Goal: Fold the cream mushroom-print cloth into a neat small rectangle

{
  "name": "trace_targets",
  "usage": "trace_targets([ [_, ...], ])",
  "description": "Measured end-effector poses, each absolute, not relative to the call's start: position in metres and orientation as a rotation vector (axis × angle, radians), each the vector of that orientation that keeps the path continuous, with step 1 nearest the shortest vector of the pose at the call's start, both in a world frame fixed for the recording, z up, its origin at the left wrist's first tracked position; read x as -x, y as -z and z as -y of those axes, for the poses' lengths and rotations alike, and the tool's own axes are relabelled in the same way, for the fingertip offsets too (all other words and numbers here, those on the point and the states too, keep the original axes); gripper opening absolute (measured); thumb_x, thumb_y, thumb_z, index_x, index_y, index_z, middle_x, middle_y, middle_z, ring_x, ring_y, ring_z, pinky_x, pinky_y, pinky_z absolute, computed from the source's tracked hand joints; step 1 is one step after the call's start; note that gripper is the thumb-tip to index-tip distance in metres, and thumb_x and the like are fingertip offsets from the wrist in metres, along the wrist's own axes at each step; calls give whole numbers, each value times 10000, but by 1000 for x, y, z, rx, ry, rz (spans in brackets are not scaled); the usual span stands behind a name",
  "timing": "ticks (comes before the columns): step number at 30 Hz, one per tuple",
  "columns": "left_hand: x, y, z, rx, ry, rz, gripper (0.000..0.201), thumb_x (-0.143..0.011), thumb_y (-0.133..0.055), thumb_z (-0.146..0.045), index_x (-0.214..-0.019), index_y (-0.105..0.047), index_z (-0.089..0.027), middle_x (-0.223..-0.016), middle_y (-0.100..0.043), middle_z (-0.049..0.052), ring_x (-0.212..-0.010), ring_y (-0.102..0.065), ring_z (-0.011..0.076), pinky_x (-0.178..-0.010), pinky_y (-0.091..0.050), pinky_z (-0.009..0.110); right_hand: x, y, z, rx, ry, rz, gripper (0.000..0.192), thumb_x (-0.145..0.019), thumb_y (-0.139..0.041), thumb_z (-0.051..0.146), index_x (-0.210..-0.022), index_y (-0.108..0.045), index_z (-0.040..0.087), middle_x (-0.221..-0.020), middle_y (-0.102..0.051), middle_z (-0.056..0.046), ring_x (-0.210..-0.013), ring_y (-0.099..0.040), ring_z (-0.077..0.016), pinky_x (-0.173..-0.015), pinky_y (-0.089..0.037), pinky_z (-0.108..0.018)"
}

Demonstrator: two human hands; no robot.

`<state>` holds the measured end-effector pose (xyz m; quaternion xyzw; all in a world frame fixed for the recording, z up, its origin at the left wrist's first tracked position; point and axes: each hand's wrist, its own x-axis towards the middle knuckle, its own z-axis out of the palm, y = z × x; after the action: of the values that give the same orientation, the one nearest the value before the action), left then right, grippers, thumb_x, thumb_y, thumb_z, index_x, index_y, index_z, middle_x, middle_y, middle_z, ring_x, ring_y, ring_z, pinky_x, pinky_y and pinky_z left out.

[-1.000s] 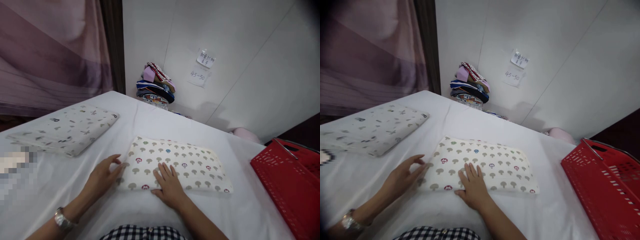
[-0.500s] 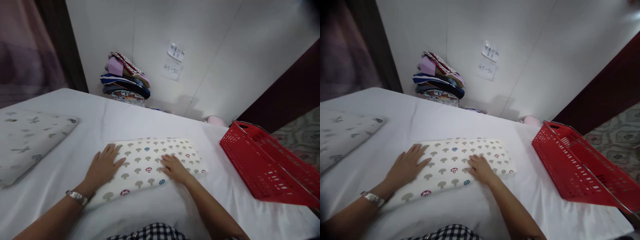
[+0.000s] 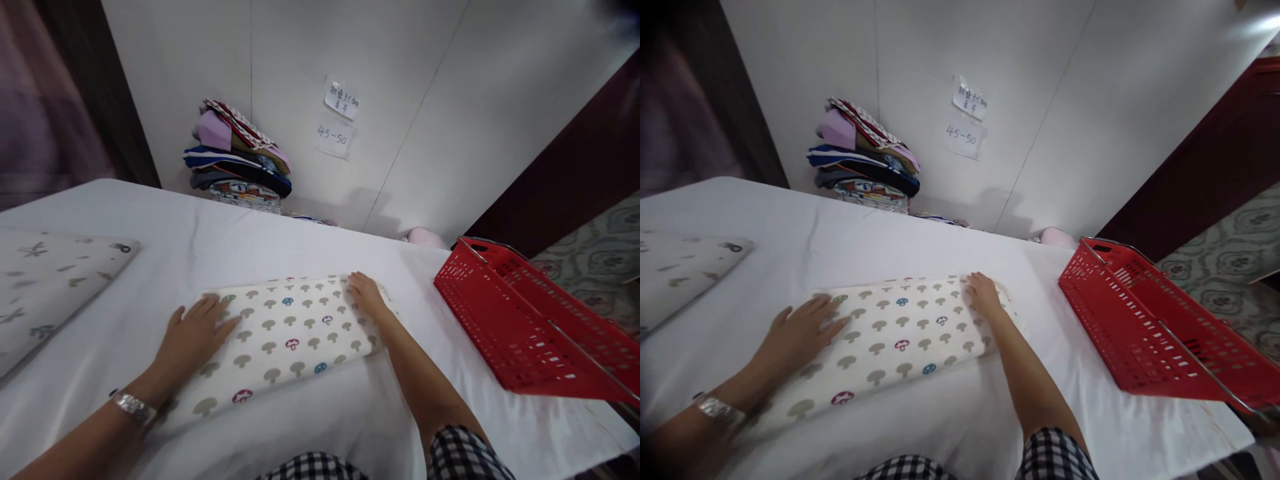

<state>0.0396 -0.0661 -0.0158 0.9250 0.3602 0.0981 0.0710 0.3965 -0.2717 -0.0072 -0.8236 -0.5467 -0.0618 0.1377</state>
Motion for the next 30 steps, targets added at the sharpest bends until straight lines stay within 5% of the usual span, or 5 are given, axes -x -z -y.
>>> trace_targets([
  [11, -99, 11, 36, -2895, -336, -693, 387, -907, -305, -314, -1094, -610, -167, -1148, -635, 103, -1086, -544, 243, -1002, -312, 437, -400, 11, 219, 2377, -29, 1872, 304, -870, -511, 170, -1157, -608, 188, -1113, -628, -67, -1032, -532, -198, -934, -371, -317],
  [18, -103, 19, 35, -2909, -439, -685, 375, -896, -330, -297, -1125, -600, -173, -1081, -625, 110, -1022, -532, 258, -916, -381, 407, -387, 13, 227, 2375, 142, 1859, 226, -897, -468, 167, -1052, -631, 154, -1004, -592, -89, -950, -484, -210, -853, -391, -314],
  [23, -100, 11, 44, -2939, -435, -653, 315, -844, -375, -167, -1027, -630, -187, -971, -621, 95, -939, -525, 245, -858, -397, 395, -380, 23, 234, 2281, 268, 1885, 230, -903, -409, 120, -1011, -613, 129, -1121, -577, -121, -1023, -468, -220, -913, -363, -339],
  [30, -94, 10, 48, -2979, -447, -462, 271, -808, -390, -83, -923, -616, -178, -977, -614, 78, -916, -514, 217, -815, -394, 356, -379, 24, 239, 2353, 155, 1824, 240, -900, -401, 122, -1020, -606, 158, -1015, -627, -92, -967, -518, -209, -879, -375, -335],
])
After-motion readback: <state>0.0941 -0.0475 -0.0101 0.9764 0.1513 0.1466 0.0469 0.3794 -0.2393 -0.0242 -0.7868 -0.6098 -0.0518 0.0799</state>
